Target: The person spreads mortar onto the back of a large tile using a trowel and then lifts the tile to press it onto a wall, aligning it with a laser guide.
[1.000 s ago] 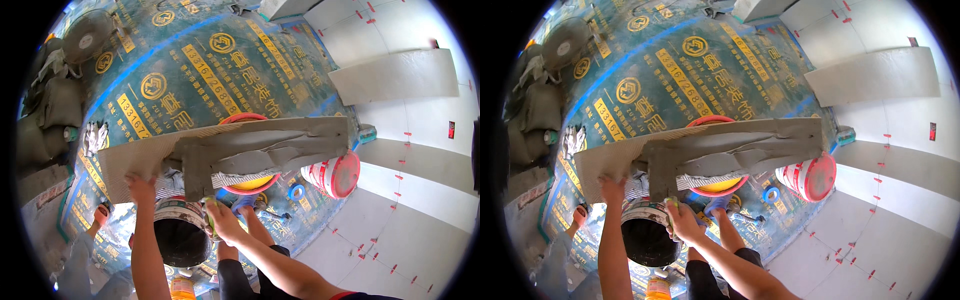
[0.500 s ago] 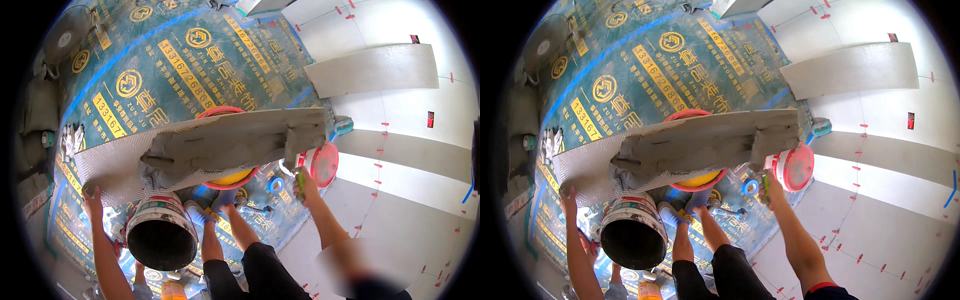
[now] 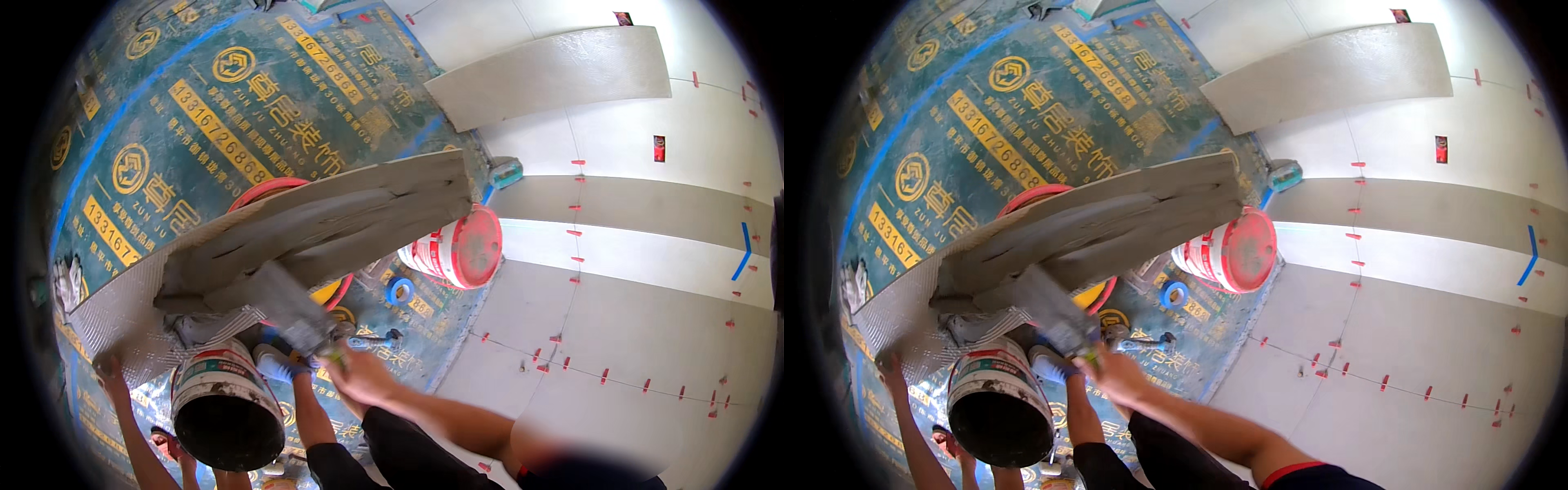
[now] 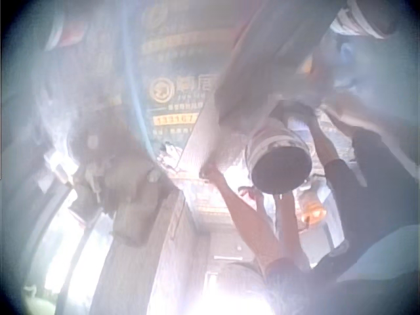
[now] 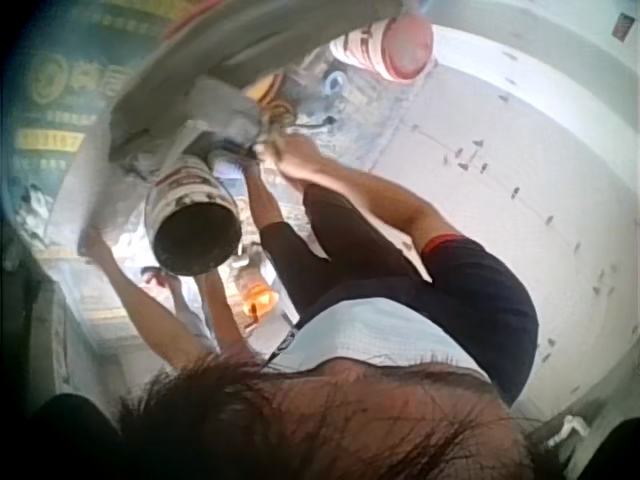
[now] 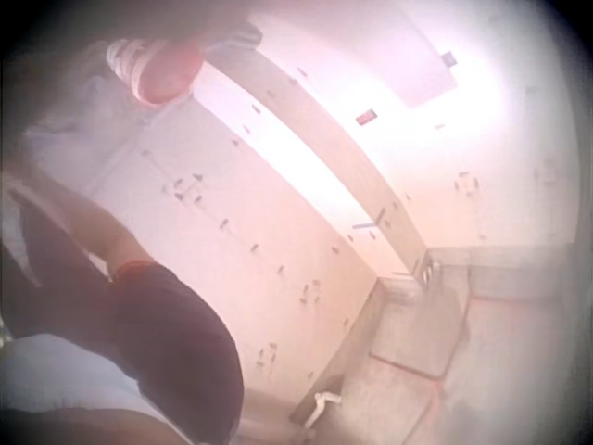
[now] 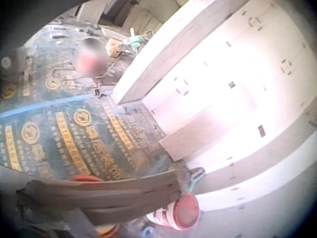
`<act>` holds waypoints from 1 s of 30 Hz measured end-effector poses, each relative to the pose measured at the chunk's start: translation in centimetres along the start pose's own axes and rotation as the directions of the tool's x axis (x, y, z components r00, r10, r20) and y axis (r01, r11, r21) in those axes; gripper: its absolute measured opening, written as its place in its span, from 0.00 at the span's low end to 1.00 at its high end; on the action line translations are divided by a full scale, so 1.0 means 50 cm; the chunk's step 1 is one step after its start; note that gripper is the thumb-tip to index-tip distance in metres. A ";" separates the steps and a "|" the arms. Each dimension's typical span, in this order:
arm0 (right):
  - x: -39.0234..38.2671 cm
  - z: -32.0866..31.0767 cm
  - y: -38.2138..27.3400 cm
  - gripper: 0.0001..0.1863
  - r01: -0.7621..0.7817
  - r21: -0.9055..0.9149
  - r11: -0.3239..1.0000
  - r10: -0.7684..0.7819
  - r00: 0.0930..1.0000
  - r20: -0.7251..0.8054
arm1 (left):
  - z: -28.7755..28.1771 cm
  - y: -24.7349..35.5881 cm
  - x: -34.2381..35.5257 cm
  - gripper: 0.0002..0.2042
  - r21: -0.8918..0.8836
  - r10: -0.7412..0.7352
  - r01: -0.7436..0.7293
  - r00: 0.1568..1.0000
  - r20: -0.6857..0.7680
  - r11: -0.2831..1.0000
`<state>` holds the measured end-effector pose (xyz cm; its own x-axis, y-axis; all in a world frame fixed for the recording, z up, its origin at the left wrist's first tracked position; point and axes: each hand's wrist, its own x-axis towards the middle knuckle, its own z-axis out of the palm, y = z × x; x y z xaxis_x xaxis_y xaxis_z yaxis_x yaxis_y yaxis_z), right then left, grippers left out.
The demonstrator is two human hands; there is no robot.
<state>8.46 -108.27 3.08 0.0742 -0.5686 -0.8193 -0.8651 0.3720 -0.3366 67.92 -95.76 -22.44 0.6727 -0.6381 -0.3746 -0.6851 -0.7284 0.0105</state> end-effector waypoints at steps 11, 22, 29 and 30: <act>0.050 -0.455 0.451 0.28 -0.317 -0.179 0.931 0.181 0.829 -0.528 | -0.081 0.128 -0.252 0.34 -0.091 0.009 -0.033 0.969 -0.248 0.995; 0.162 -0.436 0.587 0.27 -0.217 0.451 0.866 0.478 0.624 -0.618 | -0.227 0.432 -0.807 0.32 -0.364 0.220 -0.039 0.854 0.471 0.930; 0.266 -0.335 0.462 0.30 0.276 0.947 -0.165 0.556 0.819 -0.142 | -0.252 0.571 -0.909 0.30 -0.252 0.273 -0.125 0.633 0.724 0.960; 0.286 -0.325 0.484 0.31 0.362 0.926 -0.107 0.611 0.759 -0.226 | -0.227 0.560 -0.931 0.29 -0.328 0.359 -0.171 0.636 0.684 0.929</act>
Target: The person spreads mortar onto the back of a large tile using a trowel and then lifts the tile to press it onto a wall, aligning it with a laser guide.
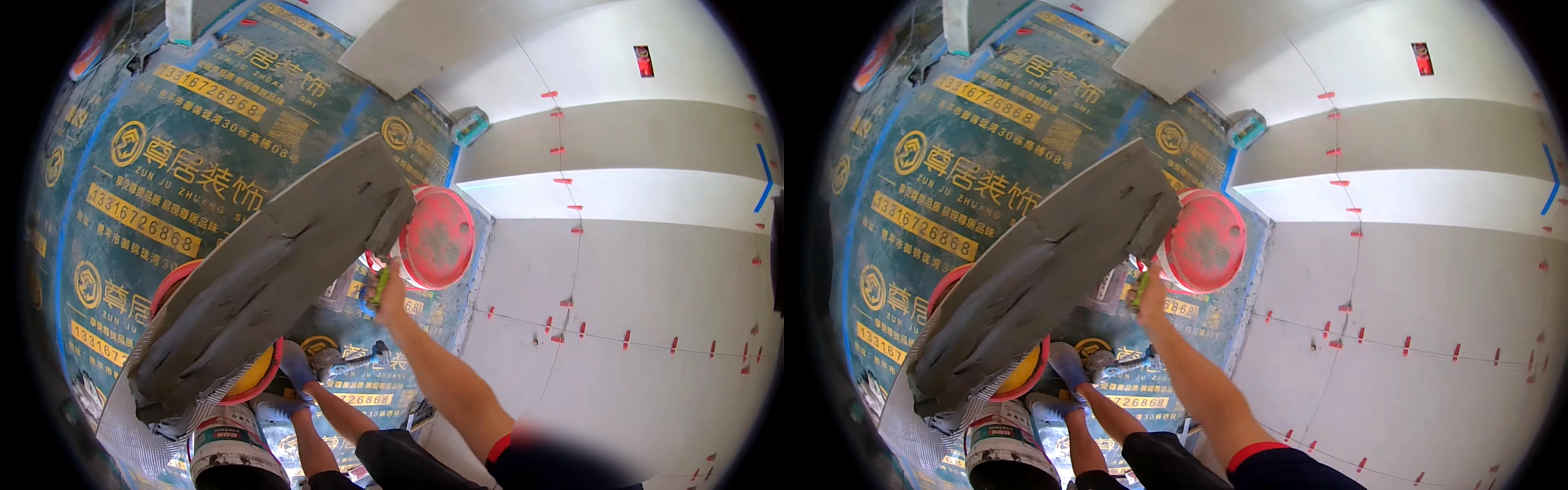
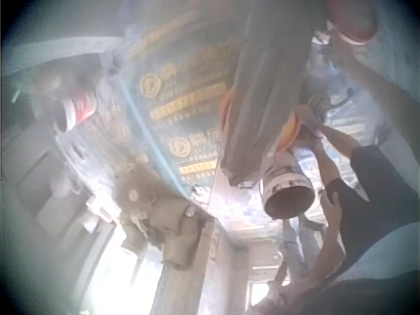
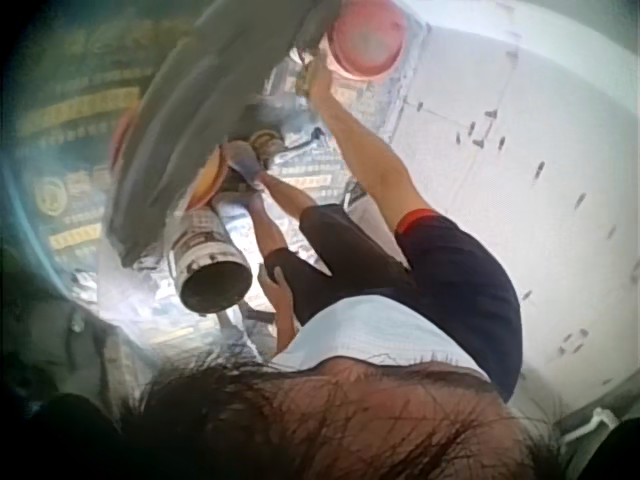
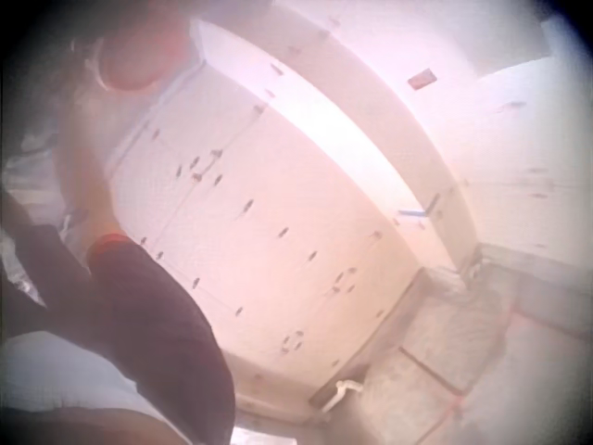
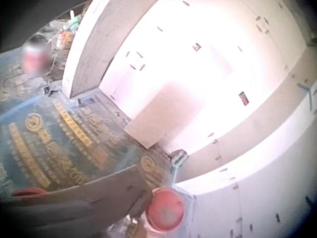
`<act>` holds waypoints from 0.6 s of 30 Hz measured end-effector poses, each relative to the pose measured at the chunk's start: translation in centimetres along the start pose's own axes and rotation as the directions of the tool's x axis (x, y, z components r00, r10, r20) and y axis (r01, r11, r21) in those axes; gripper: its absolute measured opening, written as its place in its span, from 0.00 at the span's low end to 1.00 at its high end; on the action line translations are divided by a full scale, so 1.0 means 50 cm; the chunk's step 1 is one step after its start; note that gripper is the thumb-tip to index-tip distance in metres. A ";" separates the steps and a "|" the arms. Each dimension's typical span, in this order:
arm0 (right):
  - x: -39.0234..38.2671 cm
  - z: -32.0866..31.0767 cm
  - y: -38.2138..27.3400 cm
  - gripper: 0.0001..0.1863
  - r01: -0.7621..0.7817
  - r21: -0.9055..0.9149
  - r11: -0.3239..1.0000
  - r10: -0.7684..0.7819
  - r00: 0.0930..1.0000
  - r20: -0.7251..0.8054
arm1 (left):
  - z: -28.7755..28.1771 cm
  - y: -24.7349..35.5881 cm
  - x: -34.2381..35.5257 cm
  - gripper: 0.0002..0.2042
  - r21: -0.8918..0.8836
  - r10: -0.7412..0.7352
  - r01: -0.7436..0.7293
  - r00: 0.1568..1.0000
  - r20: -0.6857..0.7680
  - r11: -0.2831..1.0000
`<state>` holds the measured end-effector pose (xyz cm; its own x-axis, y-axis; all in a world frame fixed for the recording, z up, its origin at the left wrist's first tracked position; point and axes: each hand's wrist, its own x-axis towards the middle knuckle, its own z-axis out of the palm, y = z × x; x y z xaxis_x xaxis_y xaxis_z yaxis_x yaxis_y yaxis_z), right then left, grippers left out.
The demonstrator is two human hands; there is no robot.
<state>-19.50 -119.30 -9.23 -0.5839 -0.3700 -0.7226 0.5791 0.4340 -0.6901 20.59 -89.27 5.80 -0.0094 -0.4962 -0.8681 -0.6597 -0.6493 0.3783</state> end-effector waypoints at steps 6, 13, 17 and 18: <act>-0.032 0.037 0.065 0.30 -0.076 0.144 0.987 0.084 0.995 -0.047 | 0.023 0.020 0.017 0.27 0.073 0.127 -0.121 0.989 -0.073 0.990; -0.158 -0.011 0.141 0.29 -0.165 -0.024 0.986 0.162 0.983 -0.085 | 0.031 -0.003 0.016 0.27 0.092 0.139 -0.129 0.984 -0.109 0.987; -0.189 -0.105 0.089 0.27 -0.106 -0.265 0.958 0.066 0.986 -0.156 | 0.056 0.001 0.028 0.27 0.067 0.165 -0.159 0.983 -0.086 0.985; -0.181 -0.135 0.064 0.27 -0.064 -0.320 0.945 0.008 0.985 -0.175 | 0.059 -0.002 0.026 0.27 0.072 0.167 -0.162 0.982 -0.085 0.984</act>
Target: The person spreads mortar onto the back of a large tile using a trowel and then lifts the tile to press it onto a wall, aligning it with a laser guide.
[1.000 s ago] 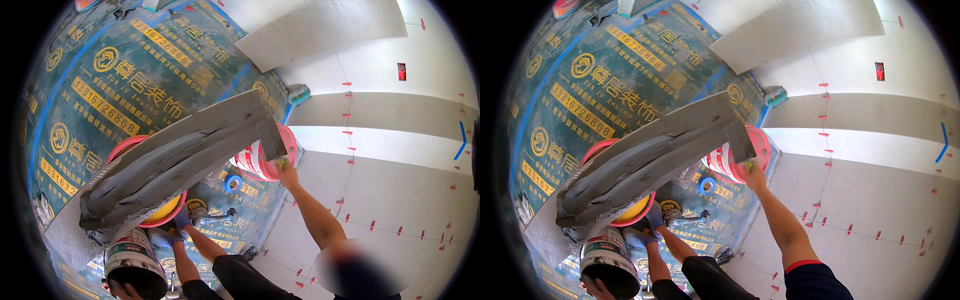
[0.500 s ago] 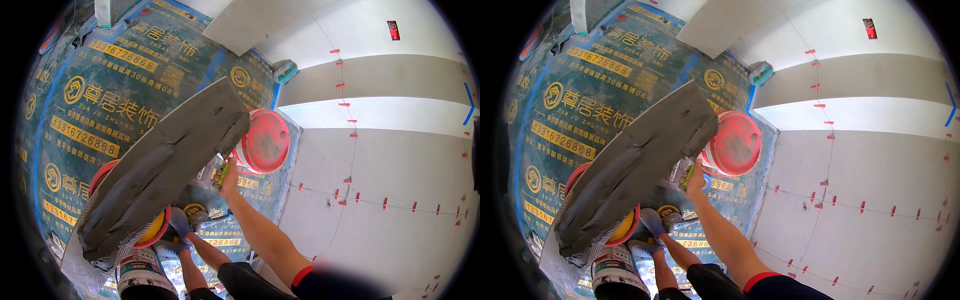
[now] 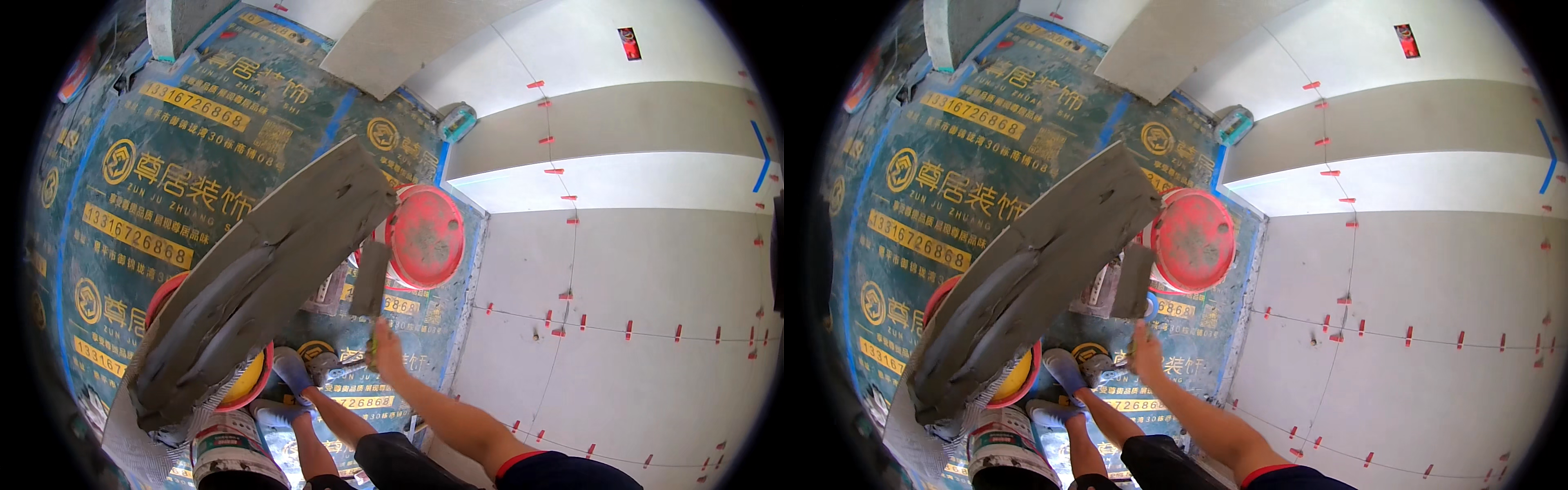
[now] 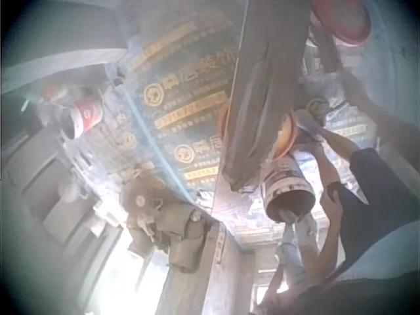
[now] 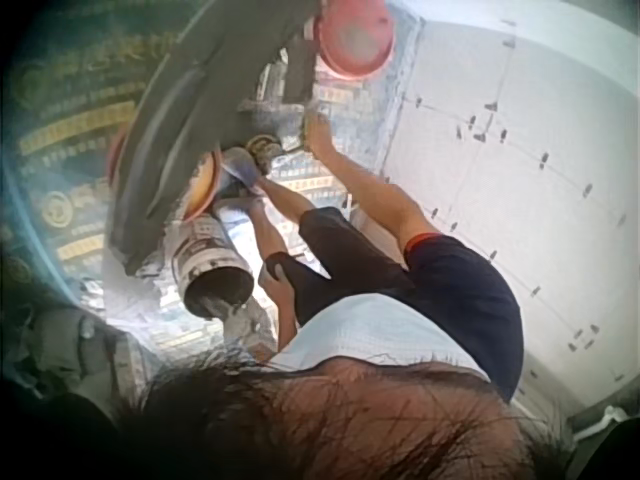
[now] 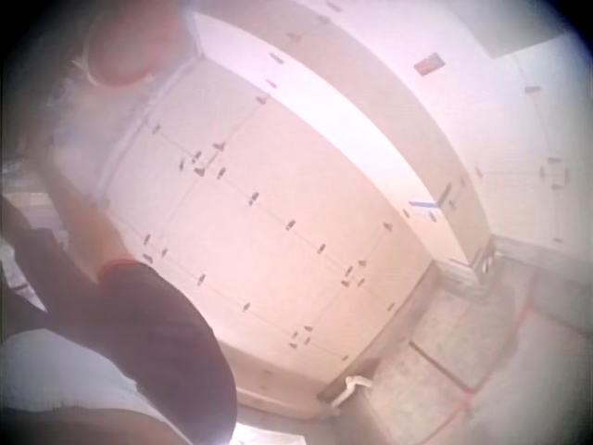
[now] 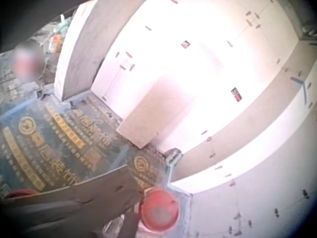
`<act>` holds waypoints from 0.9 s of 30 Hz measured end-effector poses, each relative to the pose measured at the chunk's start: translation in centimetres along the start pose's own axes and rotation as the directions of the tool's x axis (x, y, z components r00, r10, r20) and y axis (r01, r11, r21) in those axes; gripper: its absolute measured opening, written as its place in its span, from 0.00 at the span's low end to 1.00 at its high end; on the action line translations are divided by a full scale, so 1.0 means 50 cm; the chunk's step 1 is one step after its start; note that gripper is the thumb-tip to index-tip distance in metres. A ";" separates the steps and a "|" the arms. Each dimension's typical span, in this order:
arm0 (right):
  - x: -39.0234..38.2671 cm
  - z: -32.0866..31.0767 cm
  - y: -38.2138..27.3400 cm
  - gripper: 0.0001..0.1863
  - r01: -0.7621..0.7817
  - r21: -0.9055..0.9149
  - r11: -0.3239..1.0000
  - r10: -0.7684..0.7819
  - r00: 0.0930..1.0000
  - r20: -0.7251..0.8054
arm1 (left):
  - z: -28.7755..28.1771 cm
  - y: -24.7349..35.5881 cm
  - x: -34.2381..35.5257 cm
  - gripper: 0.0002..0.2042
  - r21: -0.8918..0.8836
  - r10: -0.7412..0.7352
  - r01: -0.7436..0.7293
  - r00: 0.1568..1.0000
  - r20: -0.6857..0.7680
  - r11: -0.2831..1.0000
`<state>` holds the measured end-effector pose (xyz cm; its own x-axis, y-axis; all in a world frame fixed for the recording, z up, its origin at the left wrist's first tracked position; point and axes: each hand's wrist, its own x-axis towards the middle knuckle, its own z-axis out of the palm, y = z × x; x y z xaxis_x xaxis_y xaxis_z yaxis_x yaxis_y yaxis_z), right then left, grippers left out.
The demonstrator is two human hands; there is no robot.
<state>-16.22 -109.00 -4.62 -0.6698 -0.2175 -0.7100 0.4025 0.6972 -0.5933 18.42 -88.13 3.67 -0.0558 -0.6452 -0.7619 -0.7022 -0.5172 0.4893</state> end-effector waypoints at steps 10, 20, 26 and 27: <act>0.204 -0.186 -0.345 0.30 0.347 -0.935 0.066 -0.636 0.737 0.228 | 0.012 0.003 0.003 0.27 -0.007 0.080 -0.080 0.996 -0.025 0.997; 0.273 -0.144 -0.343 0.29 0.248 -0.414 0.876 -0.181 0.964 0.194 | 0.022 0.000 0.002 0.26 -0.003 0.182 -0.183 0.982 -0.051 0.983; 0.362 -0.212 -0.336 0.28 0.364 -0.699 0.616 -0.477 0.878 0.037 | 0.033 0.039 0.022 0.26 -0.033 0.301 -0.303 0.952 -0.051 0.952; 0.349 -0.146 -0.296 0.28 0.393 -0.740 0.546 -0.517 0.853 0.071 | 0.040 0.012 0.010 0.25 -0.008 0.264 -0.266 0.961 -0.082 0.964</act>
<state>-38.40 -118.10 -5.46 -0.7352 -0.5946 -0.3253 -0.5048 0.8007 -0.3227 16.53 -87.63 2.76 -0.1807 -0.8030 -0.5680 -0.6567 -0.3314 0.6775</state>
